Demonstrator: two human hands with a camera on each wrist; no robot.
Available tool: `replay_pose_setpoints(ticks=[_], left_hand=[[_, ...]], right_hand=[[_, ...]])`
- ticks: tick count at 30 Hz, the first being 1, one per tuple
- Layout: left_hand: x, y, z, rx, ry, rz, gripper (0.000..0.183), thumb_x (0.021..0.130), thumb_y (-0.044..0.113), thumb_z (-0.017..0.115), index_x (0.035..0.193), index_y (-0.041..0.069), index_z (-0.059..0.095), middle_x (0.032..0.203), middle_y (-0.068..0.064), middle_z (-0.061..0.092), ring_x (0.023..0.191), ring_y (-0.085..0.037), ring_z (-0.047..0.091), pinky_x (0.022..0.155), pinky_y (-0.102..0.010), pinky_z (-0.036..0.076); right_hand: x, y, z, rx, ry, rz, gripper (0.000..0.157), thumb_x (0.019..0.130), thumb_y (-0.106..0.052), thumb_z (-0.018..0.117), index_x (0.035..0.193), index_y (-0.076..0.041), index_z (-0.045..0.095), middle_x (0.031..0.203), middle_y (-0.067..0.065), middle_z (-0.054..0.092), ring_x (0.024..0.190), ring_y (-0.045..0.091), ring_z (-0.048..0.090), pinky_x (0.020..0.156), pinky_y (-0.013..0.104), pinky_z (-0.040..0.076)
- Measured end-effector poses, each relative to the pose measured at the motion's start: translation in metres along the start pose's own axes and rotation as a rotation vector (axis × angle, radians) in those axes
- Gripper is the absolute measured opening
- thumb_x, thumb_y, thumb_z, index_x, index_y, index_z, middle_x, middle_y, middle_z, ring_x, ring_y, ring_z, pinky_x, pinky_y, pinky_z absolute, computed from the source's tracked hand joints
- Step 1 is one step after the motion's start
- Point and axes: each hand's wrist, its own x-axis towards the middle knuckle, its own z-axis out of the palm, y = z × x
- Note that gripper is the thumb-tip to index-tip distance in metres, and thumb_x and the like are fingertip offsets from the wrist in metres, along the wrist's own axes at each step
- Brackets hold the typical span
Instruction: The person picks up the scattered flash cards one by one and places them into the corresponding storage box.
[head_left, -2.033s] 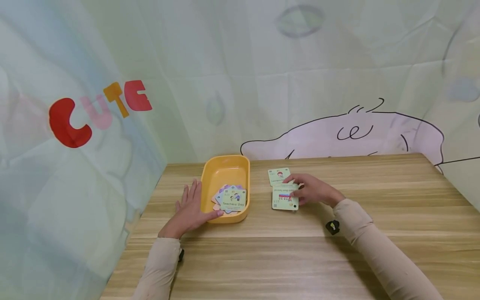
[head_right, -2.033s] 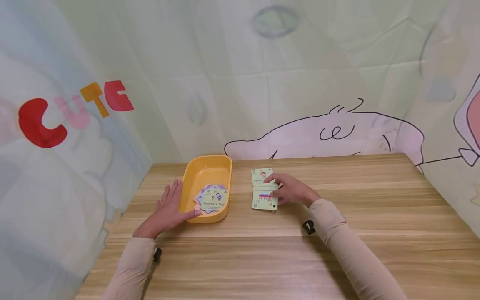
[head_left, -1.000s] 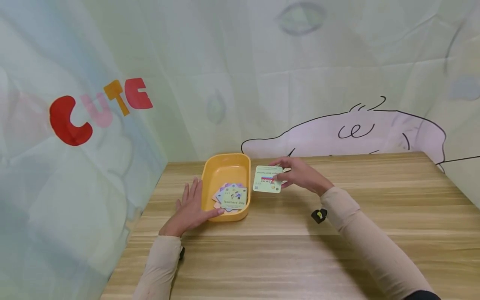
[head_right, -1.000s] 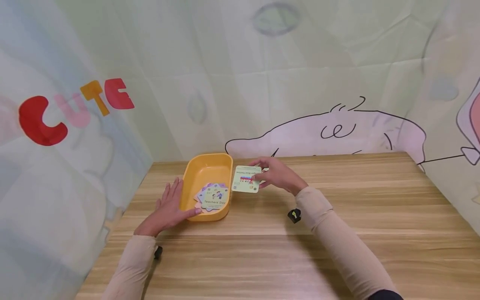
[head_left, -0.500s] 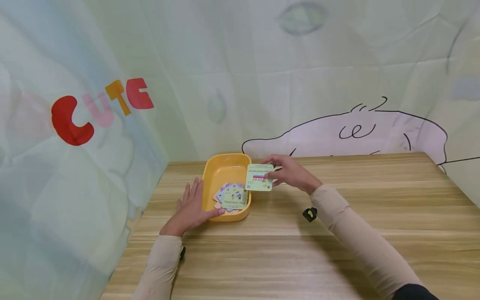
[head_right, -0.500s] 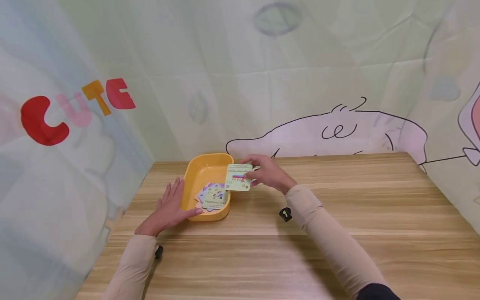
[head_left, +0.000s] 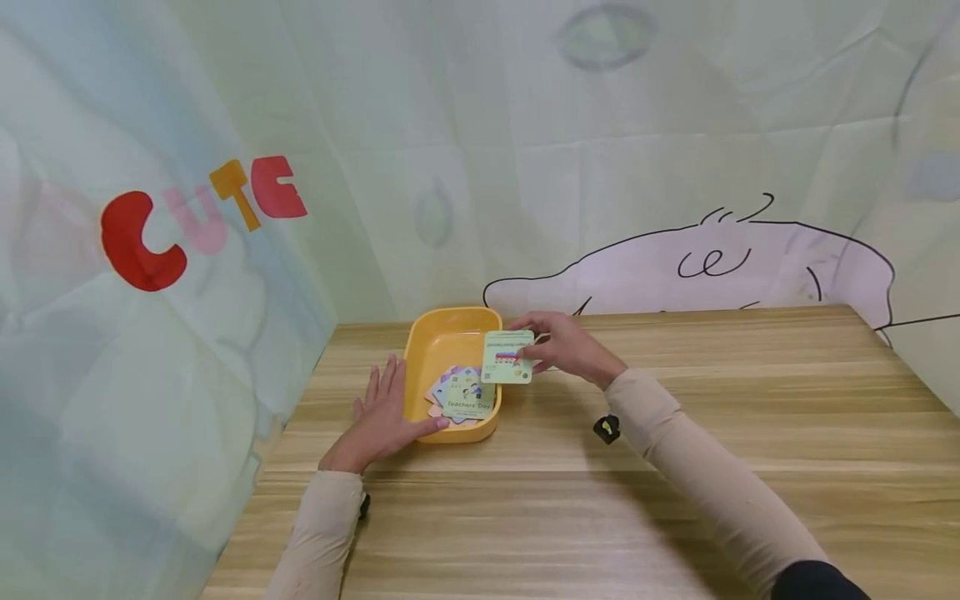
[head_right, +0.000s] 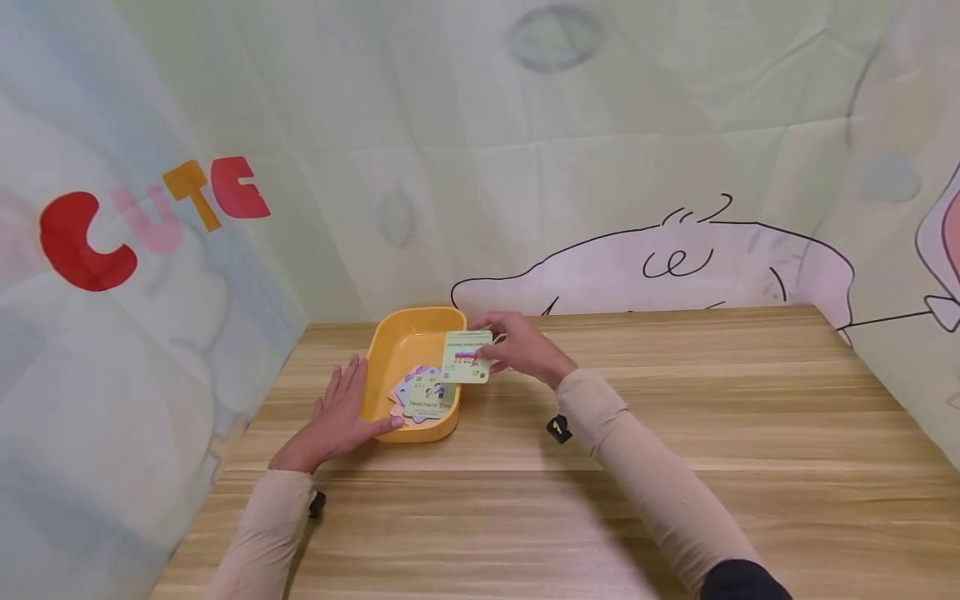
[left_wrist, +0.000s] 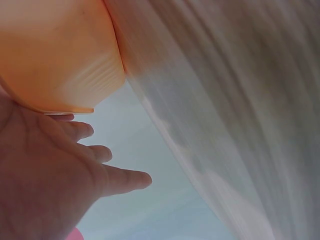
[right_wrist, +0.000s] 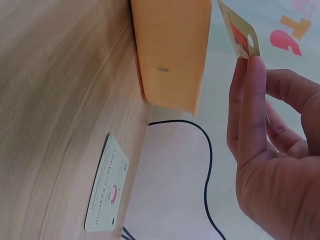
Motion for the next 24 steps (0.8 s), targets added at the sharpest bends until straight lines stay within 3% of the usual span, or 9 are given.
replay_pose_setpoints(ticks=[24], left_hand=[[0.0,-0.002,0.001,0.0,0.011,0.012,0.133,0.076,0.076,0.069,0.163,0.007,-0.003,0.171,-0.014,-0.01,0.154,-0.043,-0.015,0.112,-0.079,0.0]], right_hand=[[0.007,-0.008,0.015,0.011,-0.012,0.009,0.043,0.093,-0.004,0.072,0.134,-0.01,0.064,0.116,0.014,0.061,0.101,0.028,0.063,0.077,0.036,0.062]])
